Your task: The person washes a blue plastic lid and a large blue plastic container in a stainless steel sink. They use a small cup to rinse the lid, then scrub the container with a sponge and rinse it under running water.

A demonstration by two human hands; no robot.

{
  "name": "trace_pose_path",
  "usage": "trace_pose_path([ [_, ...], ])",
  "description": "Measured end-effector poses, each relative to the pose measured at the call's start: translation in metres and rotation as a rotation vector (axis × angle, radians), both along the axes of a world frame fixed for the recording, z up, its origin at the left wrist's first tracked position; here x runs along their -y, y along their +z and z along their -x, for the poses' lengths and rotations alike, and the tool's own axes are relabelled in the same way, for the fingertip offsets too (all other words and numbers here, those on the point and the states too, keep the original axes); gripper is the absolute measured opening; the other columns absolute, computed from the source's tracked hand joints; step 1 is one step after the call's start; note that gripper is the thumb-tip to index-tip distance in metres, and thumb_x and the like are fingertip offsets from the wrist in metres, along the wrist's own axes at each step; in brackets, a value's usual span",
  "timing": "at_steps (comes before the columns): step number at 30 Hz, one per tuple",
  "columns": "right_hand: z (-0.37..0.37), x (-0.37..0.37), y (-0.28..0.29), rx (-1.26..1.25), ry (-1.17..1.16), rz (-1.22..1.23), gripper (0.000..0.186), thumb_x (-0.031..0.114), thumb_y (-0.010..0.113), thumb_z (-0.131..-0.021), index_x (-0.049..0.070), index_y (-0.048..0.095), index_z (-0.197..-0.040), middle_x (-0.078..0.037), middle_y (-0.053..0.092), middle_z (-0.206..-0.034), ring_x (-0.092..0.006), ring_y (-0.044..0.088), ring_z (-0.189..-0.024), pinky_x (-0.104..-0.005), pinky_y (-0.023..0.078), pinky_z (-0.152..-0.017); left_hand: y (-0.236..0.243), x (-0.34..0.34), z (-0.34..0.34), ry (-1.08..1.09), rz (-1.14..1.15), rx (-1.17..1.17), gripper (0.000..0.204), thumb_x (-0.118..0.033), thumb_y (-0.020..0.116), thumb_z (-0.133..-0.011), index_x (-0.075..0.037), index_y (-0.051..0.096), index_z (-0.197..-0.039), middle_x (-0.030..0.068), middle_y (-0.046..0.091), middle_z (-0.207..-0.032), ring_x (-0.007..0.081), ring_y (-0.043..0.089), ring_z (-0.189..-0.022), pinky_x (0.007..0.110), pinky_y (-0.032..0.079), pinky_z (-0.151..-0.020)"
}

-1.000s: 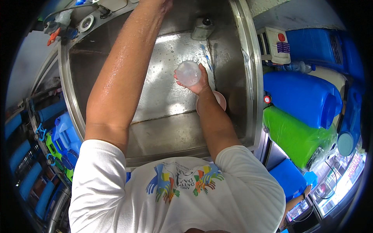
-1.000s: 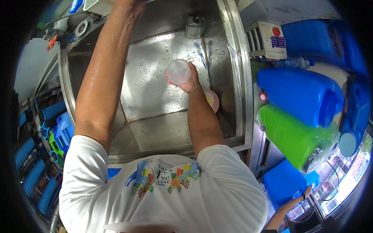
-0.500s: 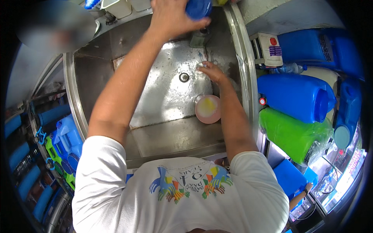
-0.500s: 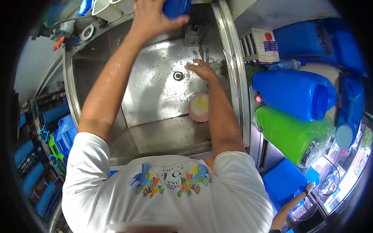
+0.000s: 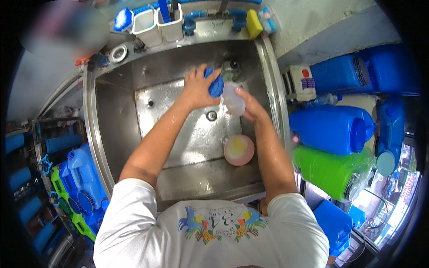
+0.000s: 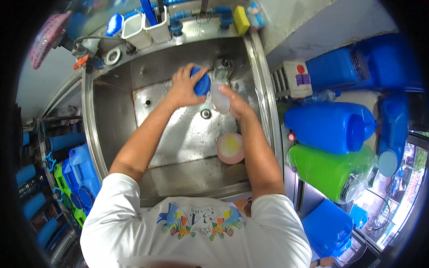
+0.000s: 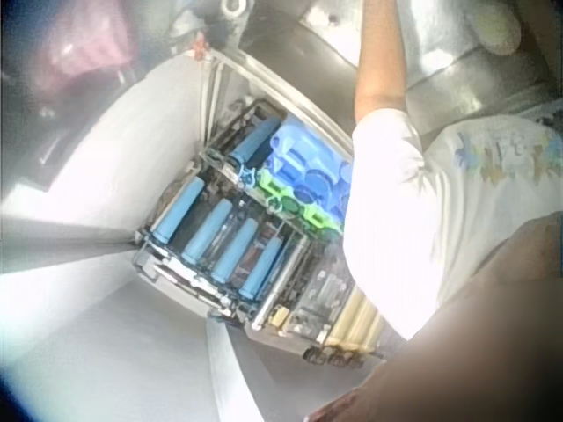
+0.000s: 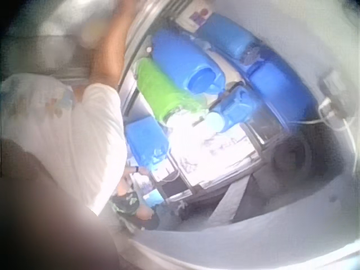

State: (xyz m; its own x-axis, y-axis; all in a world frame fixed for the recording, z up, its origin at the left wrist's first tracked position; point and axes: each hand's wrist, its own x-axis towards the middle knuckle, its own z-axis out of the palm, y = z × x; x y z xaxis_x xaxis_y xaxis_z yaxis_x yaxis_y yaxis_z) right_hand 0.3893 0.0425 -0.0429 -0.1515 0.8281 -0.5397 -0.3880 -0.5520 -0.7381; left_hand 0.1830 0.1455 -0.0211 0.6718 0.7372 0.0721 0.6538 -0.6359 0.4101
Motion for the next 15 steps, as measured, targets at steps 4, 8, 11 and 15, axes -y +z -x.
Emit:
trace_pose_path([
  [4, 0.007, 0.006, -0.001, 0.121, 0.053, 0.049, 0.071, 0.051, 0.063, -0.09, 0.011, 0.044, -0.145, -0.011, 0.055, -0.133, -0.0232, 0.058, -0.113, -0.0407, 0.054, -0.079, -0.024, 0.013, 0.007, 0.032, 0.21, -0.057, 0.096, -0.048, 0.078, -0.061, -0.027, 0.043, -0.149, 0.0261, 0.036, -0.148, 0.0484, 0.038, -0.132, 0.057, 0.032, -0.11],
  [8, 0.003, -0.036, 0.038, 0.493, -0.038, -0.218, 0.081, 0.049, 0.067, -0.088, 0.001, 0.04, -0.147, -0.016, 0.05, -0.142, -0.0264, 0.052, -0.126, -0.0382, 0.046, -0.098, -0.051, 0.042, 0.003, 0.073, 0.268, -0.158, 0.096, -0.064, 0.075, -0.067, -0.028, 0.043, -0.149, 0.0272, 0.036, -0.149, 0.0476, 0.04, -0.131, 0.055, 0.033, -0.109],
  [11, -0.005, -0.104, 0.086, 0.911, -0.161, -0.562, 0.085, 0.051, 0.069, -0.084, -0.002, 0.042, -0.144, -0.028, 0.044, -0.145, -0.0368, 0.046, -0.133, -0.0429, 0.035, -0.112, -0.072, 0.078, -0.006, 0.023, 0.29, -0.243, 0.094, -0.068, 0.073, -0.068, -0.029, 0.044, -0.148, 0.027, 0.036, -0.148, 0.0477, 0.039, -0.131, 0.054, 0.034, -0.107],
  [15, 0.001, -0.174, 0.138, 1.402, -0.146, -0.809, 0.097, 0.065, 0.072, -0.072, 0.006, 0.045, -0.144, -0.027, 0.034, -0.153, -0.0419, 0.04, -0.138, -0.0463, 0.035, -0.112, -0.093, 0.114, -0.02, -0.044, 0.312, -0.295, 0.09, -0.054, 0.078, -0.066, -0.027, 0.046, -0.146, 0.0242, 0.034, -0.15, 0.0497, 0.032, -0.135, 0.06, 0.027, -0.109],
])
